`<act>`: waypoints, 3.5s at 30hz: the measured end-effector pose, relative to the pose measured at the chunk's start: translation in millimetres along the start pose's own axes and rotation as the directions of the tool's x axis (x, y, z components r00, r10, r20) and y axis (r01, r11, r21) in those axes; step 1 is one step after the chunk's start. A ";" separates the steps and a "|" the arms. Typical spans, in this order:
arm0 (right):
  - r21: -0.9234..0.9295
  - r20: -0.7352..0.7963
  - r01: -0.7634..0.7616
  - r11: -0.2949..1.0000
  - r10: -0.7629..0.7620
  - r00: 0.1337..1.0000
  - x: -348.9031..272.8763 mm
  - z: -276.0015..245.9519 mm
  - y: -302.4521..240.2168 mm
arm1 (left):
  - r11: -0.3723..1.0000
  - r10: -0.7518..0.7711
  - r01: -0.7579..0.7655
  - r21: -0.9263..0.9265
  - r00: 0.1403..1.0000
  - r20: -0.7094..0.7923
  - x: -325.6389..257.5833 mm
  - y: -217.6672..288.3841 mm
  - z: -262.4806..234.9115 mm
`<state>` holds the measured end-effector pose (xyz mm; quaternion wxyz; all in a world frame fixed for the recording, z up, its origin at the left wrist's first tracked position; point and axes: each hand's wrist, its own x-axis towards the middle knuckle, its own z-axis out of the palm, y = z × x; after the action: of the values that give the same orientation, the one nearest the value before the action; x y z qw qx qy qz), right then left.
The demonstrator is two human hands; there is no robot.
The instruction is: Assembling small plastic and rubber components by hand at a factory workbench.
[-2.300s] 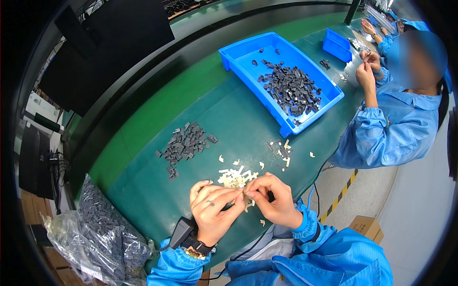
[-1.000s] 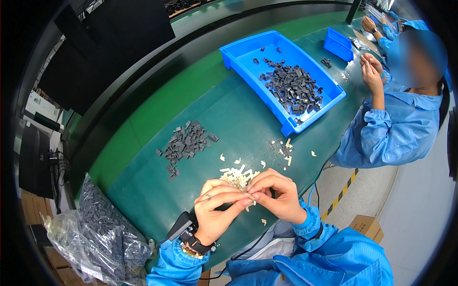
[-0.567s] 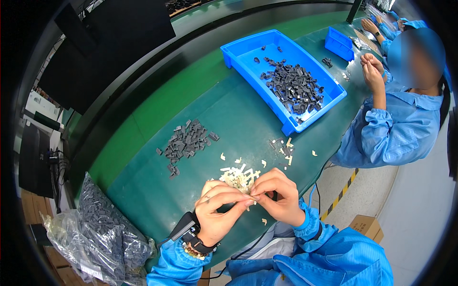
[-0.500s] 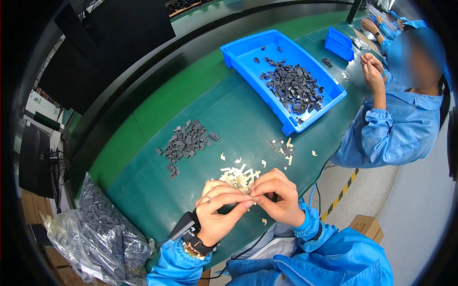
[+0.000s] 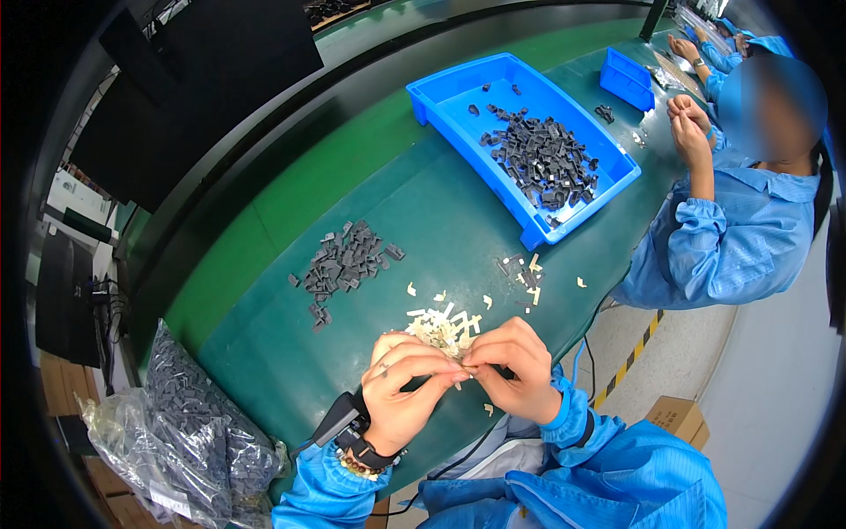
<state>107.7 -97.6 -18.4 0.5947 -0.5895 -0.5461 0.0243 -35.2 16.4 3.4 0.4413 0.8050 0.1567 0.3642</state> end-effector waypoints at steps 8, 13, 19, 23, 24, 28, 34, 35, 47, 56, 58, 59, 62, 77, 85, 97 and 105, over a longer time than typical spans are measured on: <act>-0.050 -0.019 0.056 0.997 -0.057 0.998 0.3 0.7 -0.8 | 0.999 -0.010 0.009 0.031 1.000 0.008 -0.2 -1.5 0.5; -0.056 -0.019 0.061 0.997 -0.062 0.998 0.1 0.7 -0.7 | 0.999 -0.023 0.022 0.039 1.000 0.016 -1.6 -2.4 1.2; -0.042 -0.020 0.050 0.998 -0.051 0.998 0.9 0.9 -0.6 | 0.999 -0.017 0.017 0.042 1.000 0.003 0.3 0.0 1.4; -0.036 -0.018 0.045 0.998 -0.046 0.999 1.1 0.8 -0.5 | 0.998 -0.013 0.012 0.059 1.000 0.007 1.2 0.9 1.6; -0.033 -0.018 0.043 0.999 -0.044 0.999 1.1 0.8 -0.5 | 0.998 -0.013 0.012 0.059 1.000 0.007 1.2 1.2 1.4; -0.037 -0.017 0.037 0.999 -0.037 0.999 1.7 0.4 -1.2 | 0.997 -0.023 0.022 0.074 1.000 0.012 0.2 0.7 0.5; -0.008 0.013 -0.032 0.999 0.033 0.999 1.4 0.4 -3.8 | 0.997 -0.037 0.035 0.065 0.999 0.024 2.3 0.3 1.8; -0.007 0.018 -0.031 0.999 0.032 0.999 1.4 0.4 -3.8 | 0.998 -0.023 0.021 0.061 0.999 0.029 2.3 0.1 1.2; 0.372 -0.019 -0.293 0.881 0.323 0.946 -5.9 -1.3 2.3 | 0.995 -0.096 0.097 0.002 0.991 0.094 -0.9 -8.2 0.7; 0.150 0.131 -0.113 0.982 0.094 0.987 1.6 -2.5 1.6 | 0.999 -0.049 0.049 -0.002 0.996 0.068 2.3 -5.6 -2.5; 0.131 0.111 -0.056 0.990 0.041 0.993 1.5 -1.7 3.3 | 0.999 -0.044 0.044 0.000 0.996 0.076 1.3 -6.6 -2.0; 0.131 0.111 -0.056 0.990 0.042 0.993 1.0 -1.9 3.3 | 0.999 -0.039 0.039 0.001 0.996 0.084 0.8 -7.1 -1.4; 0.117 0.101 -0.054 0.992 0.042 0.994 0.6 -2.3 3.1 | 0.998 -0.053 0.051 0.021 0.992 0.111 0.2 -7.2 1.1; 0.174 0.154 -0.302 0.937 0.277 0.948 0.7 -5.5 -2.7 | 0.991 -0.130 0.129 0.016 0.989 0.069 1.5 -7.5 1.0; 0.400 0.073 -0.363 0.841 0.366 0.928 -5.2 -5.3 11.3 | 0.934 -0.022 -0.024 0.356 0.992 0.124 18.8 -10.9 -18.0; 0.367 0.093 -0.401 0.839 0.396 0.913 -6.5 -8.2 12.3 | 0.368 -0.105 0.175 0.913 0.984 -0.147 37.7 -17.6 -67.3; 0.408 0.176 -0.441 0.800 0.405 0.897 -5.1 -0.8 2.8 | 0.452 -0.138 0.198 0.870 0.979 -0.151 20.1 -22.1 -74.6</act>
<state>107.9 -100.6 -23.4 0.6687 -0.5462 -0.4043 0.3018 -73.9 84.8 19.9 -0.0067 0.8863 0.4129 0.2095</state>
